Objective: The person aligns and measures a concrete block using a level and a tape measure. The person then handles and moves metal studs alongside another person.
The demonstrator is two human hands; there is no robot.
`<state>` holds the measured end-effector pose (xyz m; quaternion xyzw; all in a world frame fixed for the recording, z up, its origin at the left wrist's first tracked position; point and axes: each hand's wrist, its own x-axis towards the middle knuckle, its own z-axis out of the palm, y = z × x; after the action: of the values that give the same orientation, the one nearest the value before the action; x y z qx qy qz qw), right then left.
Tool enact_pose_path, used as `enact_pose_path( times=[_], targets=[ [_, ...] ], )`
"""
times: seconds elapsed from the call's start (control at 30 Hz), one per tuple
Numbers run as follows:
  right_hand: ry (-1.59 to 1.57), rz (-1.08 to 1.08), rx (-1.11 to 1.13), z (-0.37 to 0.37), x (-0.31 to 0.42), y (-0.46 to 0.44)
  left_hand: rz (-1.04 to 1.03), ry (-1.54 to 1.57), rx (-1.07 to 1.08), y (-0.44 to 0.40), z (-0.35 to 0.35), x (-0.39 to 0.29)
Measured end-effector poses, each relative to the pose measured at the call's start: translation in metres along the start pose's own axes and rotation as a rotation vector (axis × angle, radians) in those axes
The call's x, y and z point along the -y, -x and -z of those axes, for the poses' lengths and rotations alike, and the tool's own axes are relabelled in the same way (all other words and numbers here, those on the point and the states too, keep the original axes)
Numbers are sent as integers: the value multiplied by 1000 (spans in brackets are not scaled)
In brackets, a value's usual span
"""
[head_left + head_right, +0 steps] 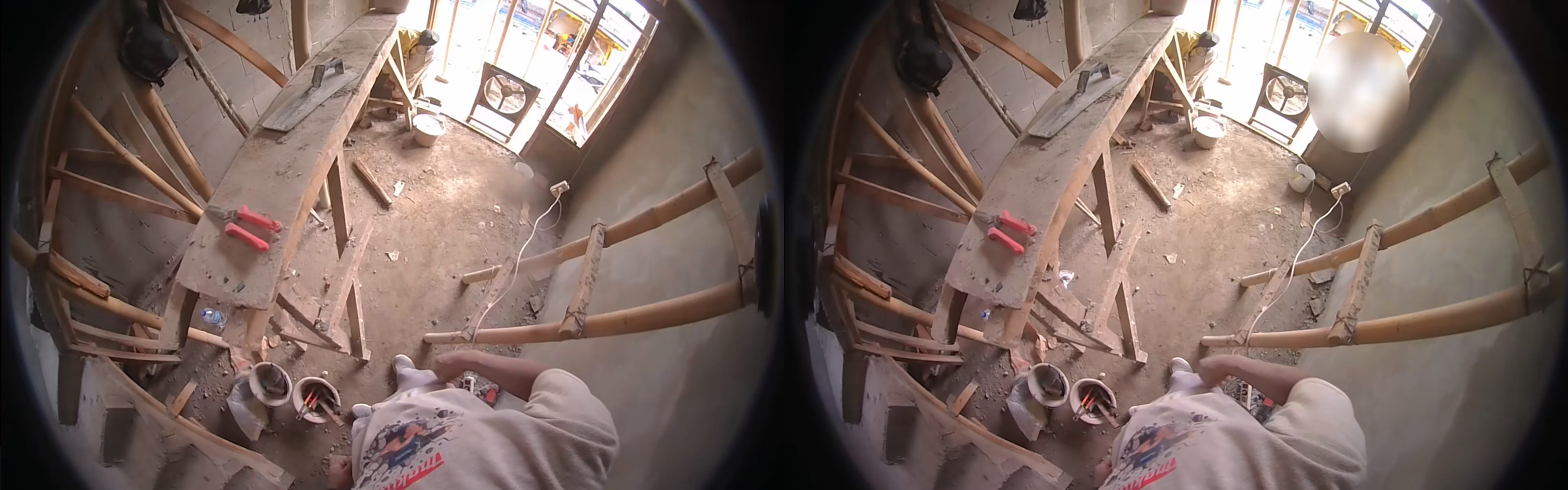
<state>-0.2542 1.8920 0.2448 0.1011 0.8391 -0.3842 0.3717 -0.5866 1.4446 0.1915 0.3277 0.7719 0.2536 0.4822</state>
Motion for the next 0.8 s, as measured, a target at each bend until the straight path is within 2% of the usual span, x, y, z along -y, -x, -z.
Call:
enact_pose_path(
  times=[0.03, 0.07, 0.13, 0.2, 0.27, 0.3, 0.4, 0.53, 0.67, 0.8],
  targets=[
    [-474, -332, 151, -5, 20, 21, 49, 28, 4, 7, 0, -5],
    [-528, -349, 183, -29, 19, 29, 83, 49, 5, 16, 5, -21],
    [-625, -340, 235, -45, 40, 50, 111, 74, 11, 31, 15, -35],
    [-713, -281, 273, -16, 95, 94, 123, 81, 24, 46, 25, -41],
    [-716, -169, 64, -56, 98, 91, 113, 86, 38, 60, 38, -46],
    [-695, -125, 49, -70, 92, 86, 105, 93, 43, 64, 42, -47],
    [-803, -229, 86, -50, 128, 98, 79, 105, 59, 73, 61, -56],
    [-784, -140, -64, -62, 130, 92, 56, 114, 86, 73, 75, -65],
    [-851, -142, -200, -87, 123, 85, 23, 98, 143, 71, 77, -75],
    [-998, -163, -26, -75, 122, 99, -27, 43, 238, 80, 76, -84]
  ],
)
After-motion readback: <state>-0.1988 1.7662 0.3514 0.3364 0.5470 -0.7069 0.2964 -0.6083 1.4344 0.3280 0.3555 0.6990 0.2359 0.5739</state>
